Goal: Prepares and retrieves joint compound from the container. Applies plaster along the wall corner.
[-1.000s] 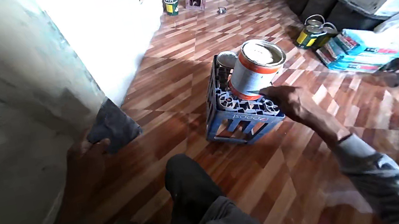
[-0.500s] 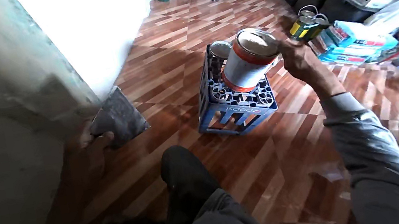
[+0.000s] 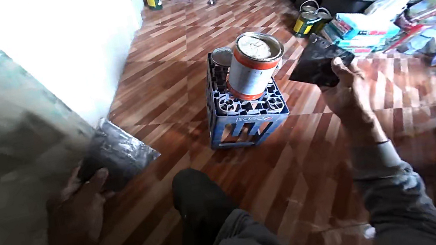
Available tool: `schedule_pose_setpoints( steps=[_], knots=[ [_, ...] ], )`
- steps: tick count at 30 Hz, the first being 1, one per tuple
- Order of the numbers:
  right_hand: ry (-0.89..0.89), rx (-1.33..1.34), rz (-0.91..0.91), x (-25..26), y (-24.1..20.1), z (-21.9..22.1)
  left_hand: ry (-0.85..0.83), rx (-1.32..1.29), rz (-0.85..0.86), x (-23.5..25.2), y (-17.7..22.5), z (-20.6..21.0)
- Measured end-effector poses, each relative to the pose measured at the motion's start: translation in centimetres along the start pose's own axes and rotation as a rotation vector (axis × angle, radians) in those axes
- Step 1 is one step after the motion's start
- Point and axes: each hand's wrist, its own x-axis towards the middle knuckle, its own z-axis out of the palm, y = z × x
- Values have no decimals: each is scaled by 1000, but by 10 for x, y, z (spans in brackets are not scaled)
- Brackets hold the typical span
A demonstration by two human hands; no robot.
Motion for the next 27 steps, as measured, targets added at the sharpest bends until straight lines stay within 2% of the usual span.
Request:
schedule_pose_setpoints(
  steps=[2,8,10,13,16,18,20,22,24,27],
  knots=[
    [15,178,62,-8,16,19,-13,-52,-18,-4,3,2],
    [15,487,176,-35,56,95,-40,-207,-27,-3,12,16],
    [9,538,207,-50,69,133,-62,-315,-107,-2,17,33],
    [-117,567,244,-73,99,197,47,-385,-218,-4,38,61],
    [-371,682,372,-79,133,246,152,-454,-79,12,39,57],
    [-440,810,567,-78,160,280,178,-500,63,33,28,38],
    [-510,950,681,-76,186,311,208,-488,95,58,7,23],
    [-615,1039,655,-72,203,341,227,-506,-9,84,-21,18],
    [-690,1000,585,-65,208,364,228,-543,-122,103,-38,26],
    [-782,861,452,-58,203,377,203,-575,-145,129,-53,48]
  ],
)
